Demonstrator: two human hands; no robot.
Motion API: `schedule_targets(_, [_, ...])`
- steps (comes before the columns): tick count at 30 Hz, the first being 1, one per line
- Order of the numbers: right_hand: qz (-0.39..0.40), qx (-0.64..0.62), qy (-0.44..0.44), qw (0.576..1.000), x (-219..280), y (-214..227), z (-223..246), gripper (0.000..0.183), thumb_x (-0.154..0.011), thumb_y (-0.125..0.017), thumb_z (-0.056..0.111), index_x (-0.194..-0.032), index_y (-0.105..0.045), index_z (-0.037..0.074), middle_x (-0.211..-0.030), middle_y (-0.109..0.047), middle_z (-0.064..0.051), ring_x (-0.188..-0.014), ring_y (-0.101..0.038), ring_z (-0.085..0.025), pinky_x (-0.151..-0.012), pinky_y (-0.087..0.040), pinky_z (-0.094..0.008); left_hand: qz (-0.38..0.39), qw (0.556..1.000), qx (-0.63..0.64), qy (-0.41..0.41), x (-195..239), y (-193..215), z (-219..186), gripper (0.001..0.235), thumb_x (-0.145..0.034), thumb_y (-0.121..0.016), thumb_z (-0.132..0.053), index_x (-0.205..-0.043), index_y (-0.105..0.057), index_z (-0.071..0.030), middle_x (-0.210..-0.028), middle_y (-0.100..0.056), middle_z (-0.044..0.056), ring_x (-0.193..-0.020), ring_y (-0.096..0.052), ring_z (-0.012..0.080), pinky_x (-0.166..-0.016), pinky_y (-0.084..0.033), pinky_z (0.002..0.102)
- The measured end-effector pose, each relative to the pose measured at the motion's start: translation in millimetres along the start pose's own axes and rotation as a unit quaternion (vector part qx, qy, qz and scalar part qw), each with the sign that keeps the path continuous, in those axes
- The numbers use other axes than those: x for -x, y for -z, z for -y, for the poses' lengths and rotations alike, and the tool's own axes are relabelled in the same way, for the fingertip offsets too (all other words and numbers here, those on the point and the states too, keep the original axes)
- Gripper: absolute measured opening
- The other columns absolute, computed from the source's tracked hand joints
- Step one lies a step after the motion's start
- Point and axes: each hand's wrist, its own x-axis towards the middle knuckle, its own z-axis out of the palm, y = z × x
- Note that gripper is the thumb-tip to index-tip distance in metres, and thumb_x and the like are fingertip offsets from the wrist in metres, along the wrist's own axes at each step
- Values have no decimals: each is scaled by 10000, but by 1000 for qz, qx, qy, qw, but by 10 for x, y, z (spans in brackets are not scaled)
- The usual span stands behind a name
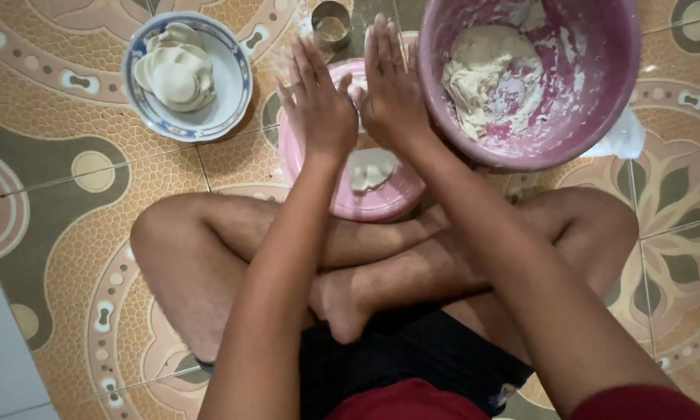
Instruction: A person sitting on the floor prepares dough by taking small portions from a bowl, shaping them by hand, and flattening them on a board using a rolling pin.
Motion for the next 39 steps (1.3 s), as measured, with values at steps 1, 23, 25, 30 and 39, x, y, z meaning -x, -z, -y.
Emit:
schedule_targets(1, [1, -1, 1, 1000, 117, 102, 36, 829, -1037, -531, 407, -1628, -183, -59, -1693, -145, -267, -1573, -147, -455, -1251, -147, -639, 1, 1000, 0, 1, 75, -31, 42, 711, -1169, -333, -488, -1656, -79, -36, -1728, -48, 170, -1623, -187, 323, -1305, -110, 597])
schedule_targets(23, [45, -384, -232, 893, 791, 597, -22, 273, -1041, -586, 379, -1266, -737, 343, -821, -741, -18, -869, -737, -175, -739, -588, -350, -60, 966, 147, -206, 1494, 52, 474, 245, -938, -677, -210, -1169, -633, -143, -1516, -540, 108, -1456, -444, 324, -1168, -270, 675])
schedule_targets(25, [47, -352, -224, 908, 721, 622, -45, 251, -1021, -628, 378, -1243, -745, 376, -933, -769, 9, -968, -739, -167, -815, -576, -349, -53, 967, 166, -186, 1517, 78, 516, 216, -955, -649, -205, -1160, -623, -140, -1481, -570, 122, -1443, -460, 324, -1168, -260, 676])
schedule_targets(30, [58, -322, -252, 911, 762, 822, 260, 339, -928, -663, 310, -1254, -748, 269, -1032, -775, -60, -1052, -728, -238, -872, -581, -404, -95, 927, 359, -46, 1436, 328, 527, 151, -994, -638, -87, -1141, -644, -120, -974, -604, 5, -953, -641, 180, -875, -573, 334])
schedule_targets(39, [142, -117, -31, 982, 644, 413, 48, 408, -791, -858, 268, -1100, -727, 36, -957, -668, -177, -963, -662, -439, -850, -538, -512, -173, 886, 429, 6, 1417, 177, 532, 331, -967, -716, -165, -1274, -632, -71, -1127, -649, 125, -1073, -671, 365, -951, -531, 462])
